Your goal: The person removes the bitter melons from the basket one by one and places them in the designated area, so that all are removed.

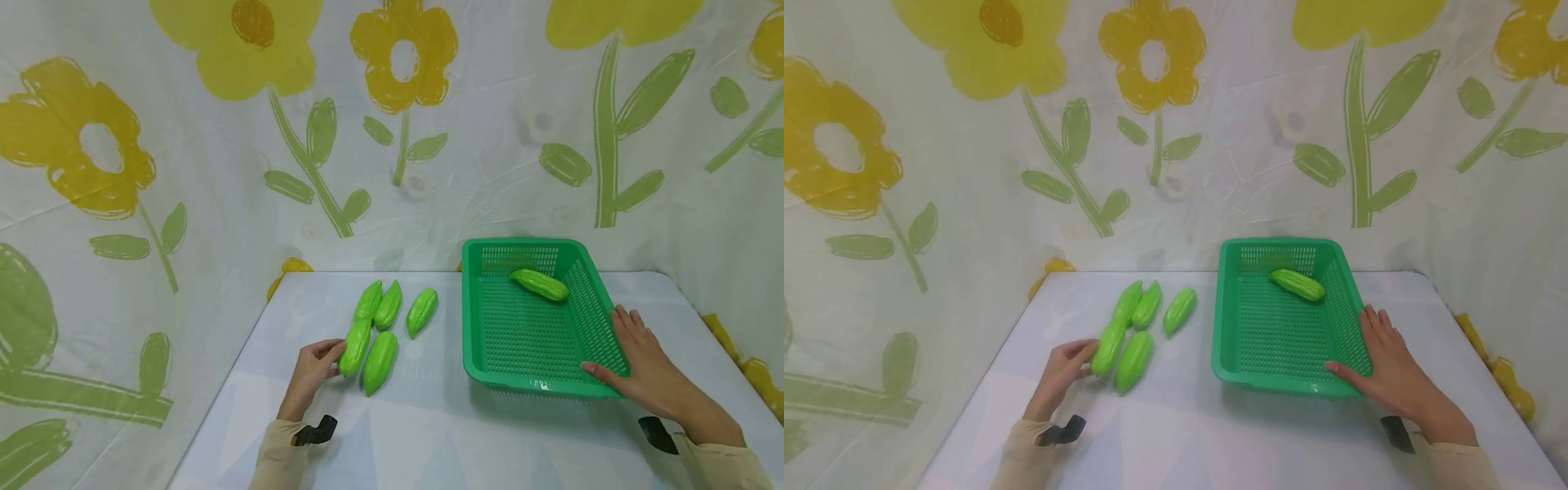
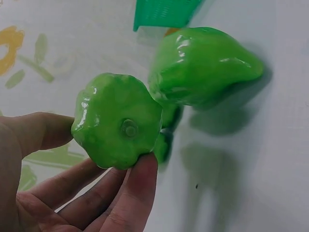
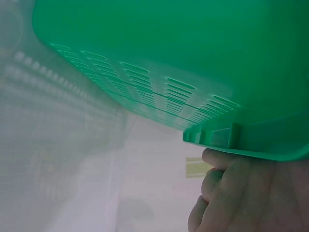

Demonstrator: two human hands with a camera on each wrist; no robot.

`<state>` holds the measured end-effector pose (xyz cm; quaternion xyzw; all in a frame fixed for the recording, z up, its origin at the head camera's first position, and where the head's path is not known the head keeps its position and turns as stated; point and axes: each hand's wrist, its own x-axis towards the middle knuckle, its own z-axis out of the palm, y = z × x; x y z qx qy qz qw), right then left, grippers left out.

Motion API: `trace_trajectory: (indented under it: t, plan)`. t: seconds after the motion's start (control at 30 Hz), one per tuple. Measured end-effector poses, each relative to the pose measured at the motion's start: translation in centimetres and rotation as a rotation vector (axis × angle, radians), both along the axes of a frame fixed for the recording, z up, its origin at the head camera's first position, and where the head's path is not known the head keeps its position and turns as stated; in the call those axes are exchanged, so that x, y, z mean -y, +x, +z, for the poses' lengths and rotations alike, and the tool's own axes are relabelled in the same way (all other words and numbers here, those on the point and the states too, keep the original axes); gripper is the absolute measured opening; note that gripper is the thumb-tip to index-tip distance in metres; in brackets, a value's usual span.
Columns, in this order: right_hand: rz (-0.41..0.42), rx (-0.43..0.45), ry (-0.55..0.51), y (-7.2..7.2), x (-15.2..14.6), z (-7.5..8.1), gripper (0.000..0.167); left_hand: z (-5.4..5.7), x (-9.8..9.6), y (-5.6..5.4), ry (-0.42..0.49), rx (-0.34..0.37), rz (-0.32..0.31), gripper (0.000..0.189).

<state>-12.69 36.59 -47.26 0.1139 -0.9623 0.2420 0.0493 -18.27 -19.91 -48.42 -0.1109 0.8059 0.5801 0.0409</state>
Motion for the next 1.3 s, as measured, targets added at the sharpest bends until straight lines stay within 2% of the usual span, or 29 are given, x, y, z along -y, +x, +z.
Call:
trace_trajectory:
  t: [0.57,0.97,1.3]
  plan:
    - [0.000,-0.002,-0.008,0.1,0.1,0.0,0.108,-1.0,0.4,0.3,-0.035,0.015,-0.009,0.039]
    - [-0.004,0.002,0.001,0.1,0.1,0.1,0.108,-1.3,0.3,0.3,-0.050,0.006,-0.027,0.044]
    - [-0.005,0.009,-0.005,0.1,0.2,0.2,0.108,-1.4,0.4,0.6,-0.078,0.014,-0.018,0.039]
